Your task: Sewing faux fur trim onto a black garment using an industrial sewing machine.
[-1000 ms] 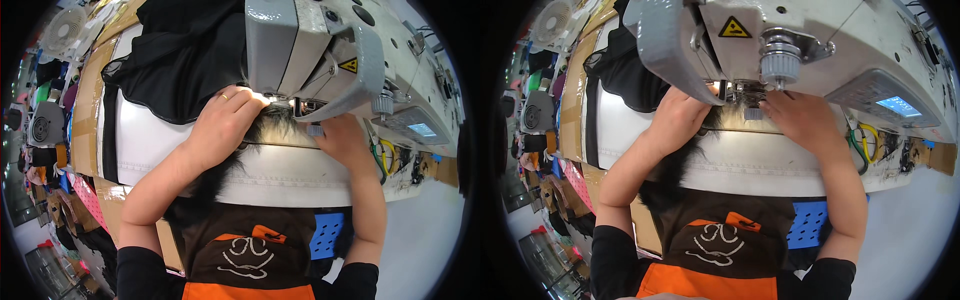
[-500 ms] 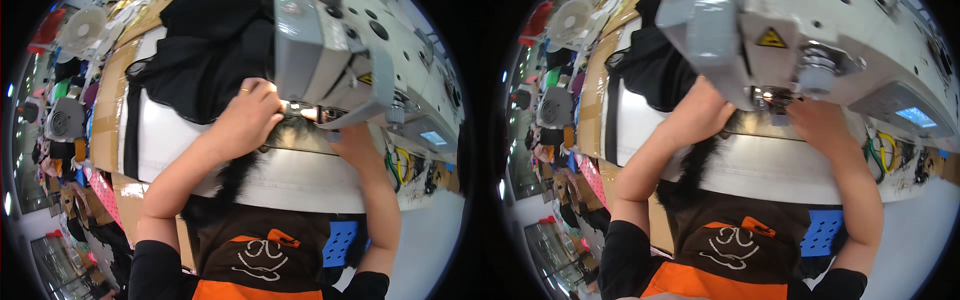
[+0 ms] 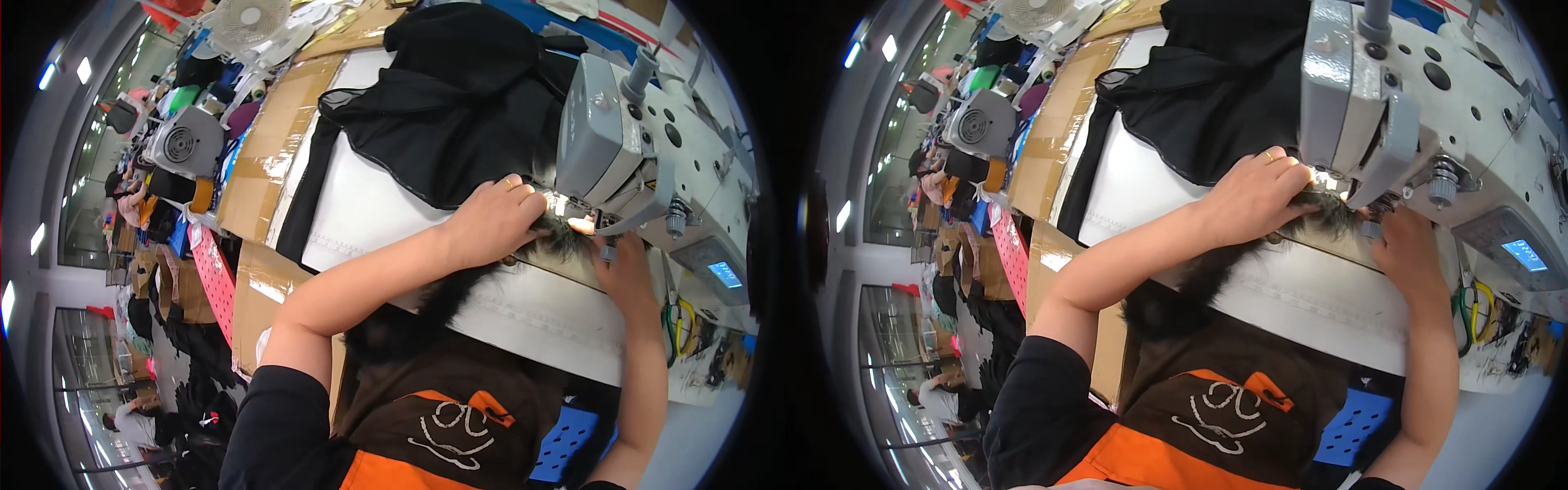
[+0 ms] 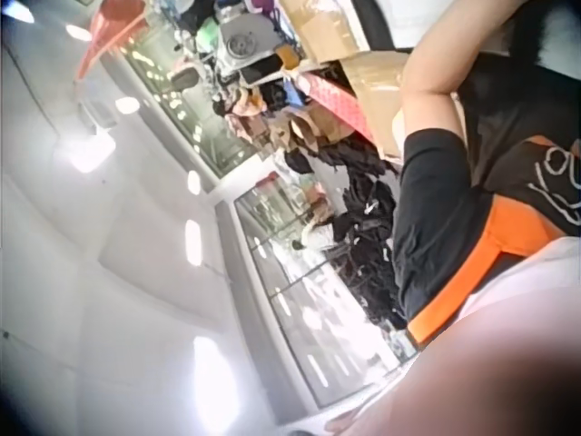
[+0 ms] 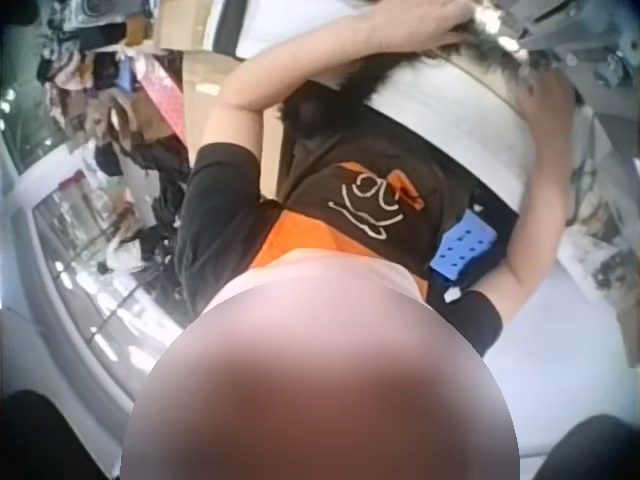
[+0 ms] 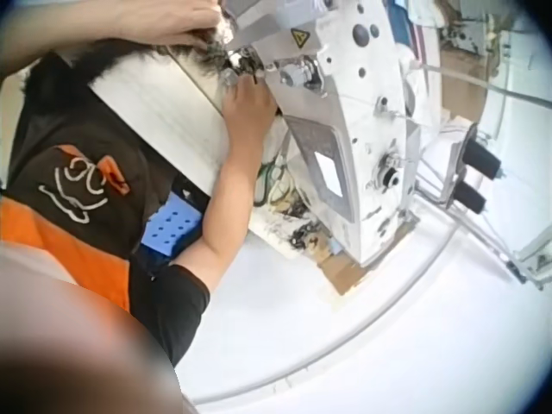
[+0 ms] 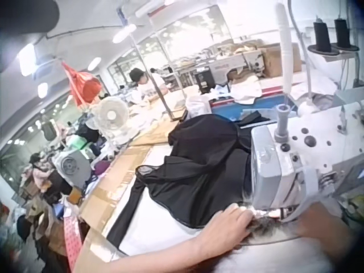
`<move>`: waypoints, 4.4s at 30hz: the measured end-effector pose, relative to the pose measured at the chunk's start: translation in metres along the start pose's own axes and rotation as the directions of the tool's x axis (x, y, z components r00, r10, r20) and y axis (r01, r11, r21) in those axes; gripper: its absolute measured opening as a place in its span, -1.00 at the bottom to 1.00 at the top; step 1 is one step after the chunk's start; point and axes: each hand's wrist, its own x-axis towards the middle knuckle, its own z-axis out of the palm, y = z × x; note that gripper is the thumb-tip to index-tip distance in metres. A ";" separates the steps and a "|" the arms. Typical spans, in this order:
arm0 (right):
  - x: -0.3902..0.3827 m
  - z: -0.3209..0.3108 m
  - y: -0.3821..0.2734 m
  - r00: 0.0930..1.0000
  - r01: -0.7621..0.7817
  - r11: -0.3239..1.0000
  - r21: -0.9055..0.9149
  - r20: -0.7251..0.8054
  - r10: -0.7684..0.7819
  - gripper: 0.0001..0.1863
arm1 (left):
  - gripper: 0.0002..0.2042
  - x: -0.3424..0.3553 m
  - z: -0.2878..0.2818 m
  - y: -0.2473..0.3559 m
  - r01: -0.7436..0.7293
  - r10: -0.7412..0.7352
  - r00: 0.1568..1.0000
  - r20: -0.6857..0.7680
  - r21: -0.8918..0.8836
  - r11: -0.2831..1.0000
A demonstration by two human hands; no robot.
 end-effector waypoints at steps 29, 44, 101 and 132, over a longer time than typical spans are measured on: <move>0.003 -0.013 -0.005 0.957 0.216 0.976 -0.030 -0.190 -0.218 -0.68 | -0.80 -0.002 -0.001 -0.003 -0.298 0.325 0.946 -0.006 0.382 0.875; 0.009 -0.020 -0.027 0.925 0.251 0.964 0.083 -0.314 -0.214 -0.86 | -0.65 -0.005 0.001 0.011 -0.068 0.063 0.997 -0.044 -0.124 0.990; -0.009 -0.048 -0.029 0.961 -0.269 0.962 0.046 0.087 0.264 -0.82 | -0.80 0.017 0.002 -0.025 -0.304 0.321 0.945 0.066 -0.189 0.934; -0.012 -0.043 -0.028 0.997 -0.031 0.999 -0.041 -0.065 0.029 -0.83 | -0.87 0.019 -0.011 -0.018 -0.501 0.484 0.865 0.130 0.190 0.844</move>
